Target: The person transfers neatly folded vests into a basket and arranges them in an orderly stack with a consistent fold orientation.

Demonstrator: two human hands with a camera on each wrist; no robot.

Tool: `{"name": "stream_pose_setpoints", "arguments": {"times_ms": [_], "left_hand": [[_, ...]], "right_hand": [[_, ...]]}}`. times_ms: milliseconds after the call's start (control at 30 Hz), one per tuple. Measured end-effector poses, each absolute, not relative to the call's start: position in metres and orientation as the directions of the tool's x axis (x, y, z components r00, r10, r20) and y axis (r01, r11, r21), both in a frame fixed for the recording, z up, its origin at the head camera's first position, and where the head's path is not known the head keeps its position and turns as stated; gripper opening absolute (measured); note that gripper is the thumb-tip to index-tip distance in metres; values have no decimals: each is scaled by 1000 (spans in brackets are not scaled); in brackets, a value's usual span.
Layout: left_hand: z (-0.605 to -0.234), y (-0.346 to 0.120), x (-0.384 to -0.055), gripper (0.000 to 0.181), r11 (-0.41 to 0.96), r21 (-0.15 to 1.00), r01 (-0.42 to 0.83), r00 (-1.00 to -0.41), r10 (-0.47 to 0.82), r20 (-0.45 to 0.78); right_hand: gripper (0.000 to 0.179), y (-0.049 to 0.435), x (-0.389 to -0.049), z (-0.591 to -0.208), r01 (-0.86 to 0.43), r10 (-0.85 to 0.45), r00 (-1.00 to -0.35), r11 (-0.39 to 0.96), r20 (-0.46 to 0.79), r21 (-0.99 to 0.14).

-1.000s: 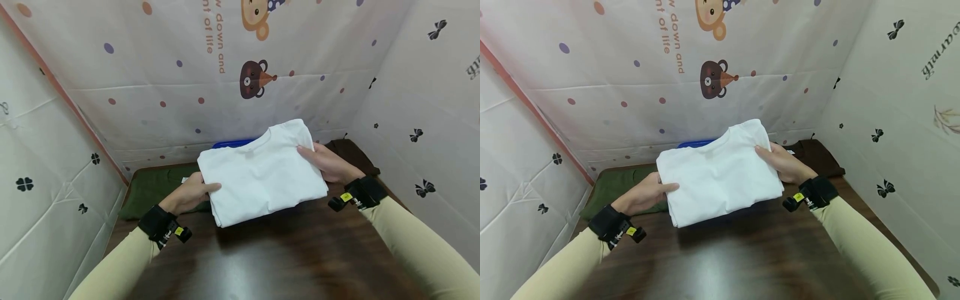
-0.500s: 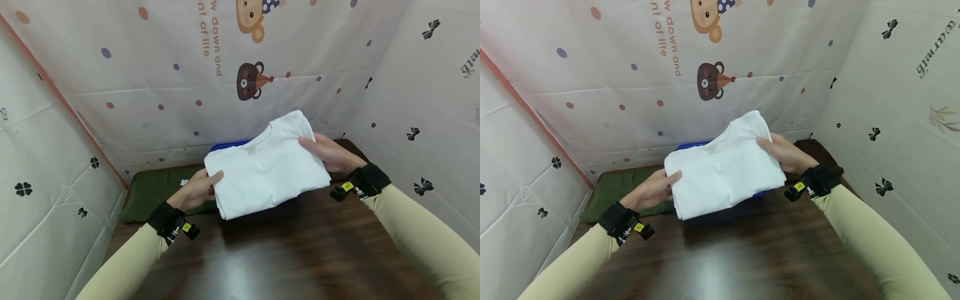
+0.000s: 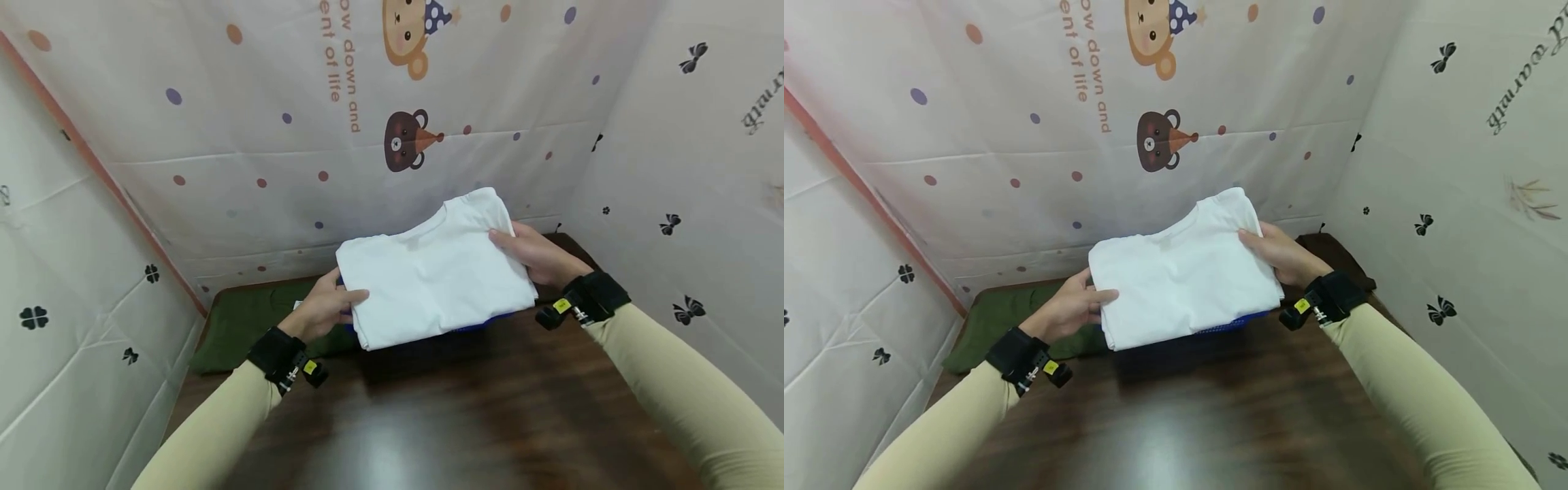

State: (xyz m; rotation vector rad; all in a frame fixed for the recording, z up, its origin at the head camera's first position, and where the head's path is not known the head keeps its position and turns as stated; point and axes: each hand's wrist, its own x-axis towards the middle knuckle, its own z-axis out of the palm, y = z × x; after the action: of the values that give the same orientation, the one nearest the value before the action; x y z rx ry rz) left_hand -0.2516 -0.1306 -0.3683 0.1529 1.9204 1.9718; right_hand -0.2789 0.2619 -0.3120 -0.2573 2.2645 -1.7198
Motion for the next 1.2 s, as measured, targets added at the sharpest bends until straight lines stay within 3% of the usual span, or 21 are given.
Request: {"name": "stream_pose_setpoints", "arguments": {"times_ms": [400,900,1100,1200], "left_hand": [[-356,-113,-273,67,76,986,-151,-954,251,-165],[-352,-116,-293,68,200,971,-127,-977,145,-157],[-360,-119,-301,79,158,980,-124,-987,80,-138],[-363,-121,-303,70,134,988,-80,-992,83,-91]], "right_hand": [[68,275,-291,-320,43,-220,-967,369,-132,-928],[60,265,-313,-323,-6,-239,-964,454,-116,-891],[58,257,-322,-321,-10,-235,-965,466,-112,-885],[57,253,-325,-321,-15,-244,-963,461,-111,-887]]}}
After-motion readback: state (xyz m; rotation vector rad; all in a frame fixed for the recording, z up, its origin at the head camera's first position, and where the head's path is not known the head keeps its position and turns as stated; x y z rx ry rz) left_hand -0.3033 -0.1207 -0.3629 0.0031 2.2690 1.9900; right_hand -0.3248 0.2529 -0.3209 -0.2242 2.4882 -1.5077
